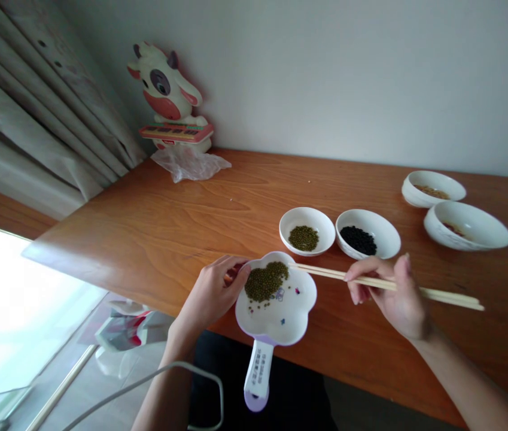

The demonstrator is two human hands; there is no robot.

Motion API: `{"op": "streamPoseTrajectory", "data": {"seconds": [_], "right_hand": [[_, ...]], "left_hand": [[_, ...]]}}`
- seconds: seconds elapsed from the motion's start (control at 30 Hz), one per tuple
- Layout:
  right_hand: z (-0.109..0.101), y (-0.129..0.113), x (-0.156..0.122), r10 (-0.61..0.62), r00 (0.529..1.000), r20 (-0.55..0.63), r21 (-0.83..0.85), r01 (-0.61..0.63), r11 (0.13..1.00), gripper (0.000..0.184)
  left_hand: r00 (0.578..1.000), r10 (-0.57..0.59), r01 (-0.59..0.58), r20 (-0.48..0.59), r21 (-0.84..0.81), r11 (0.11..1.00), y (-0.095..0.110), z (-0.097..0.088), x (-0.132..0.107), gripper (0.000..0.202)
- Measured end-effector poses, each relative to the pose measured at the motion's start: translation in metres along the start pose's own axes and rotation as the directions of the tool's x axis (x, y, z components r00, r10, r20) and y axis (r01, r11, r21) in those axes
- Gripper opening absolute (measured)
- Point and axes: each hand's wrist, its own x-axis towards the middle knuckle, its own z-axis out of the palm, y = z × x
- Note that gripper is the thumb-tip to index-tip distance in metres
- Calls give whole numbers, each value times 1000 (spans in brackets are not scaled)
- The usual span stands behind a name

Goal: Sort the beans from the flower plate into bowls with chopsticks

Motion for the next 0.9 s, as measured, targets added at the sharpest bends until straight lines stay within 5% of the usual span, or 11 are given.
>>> {"op": "streamPoseTrajectory", "data": {"seconds": [0.3,0.5,0.9], "right_hand": [[2,8,1,-12,1000,29,-140,16,990,60],[5,12,2,2,998,55,-165,7,986,53],[-11,2,0,-139,979,148,-412,189,891,74]], "left_hand": [[1000,16,-15,11,-41,999,5,-2,6,30],[955,-111,206,274,-347,915,-2,-15,-1,41],[957,-78,189,281,-397,898,-6,-10,-6,43]]}}
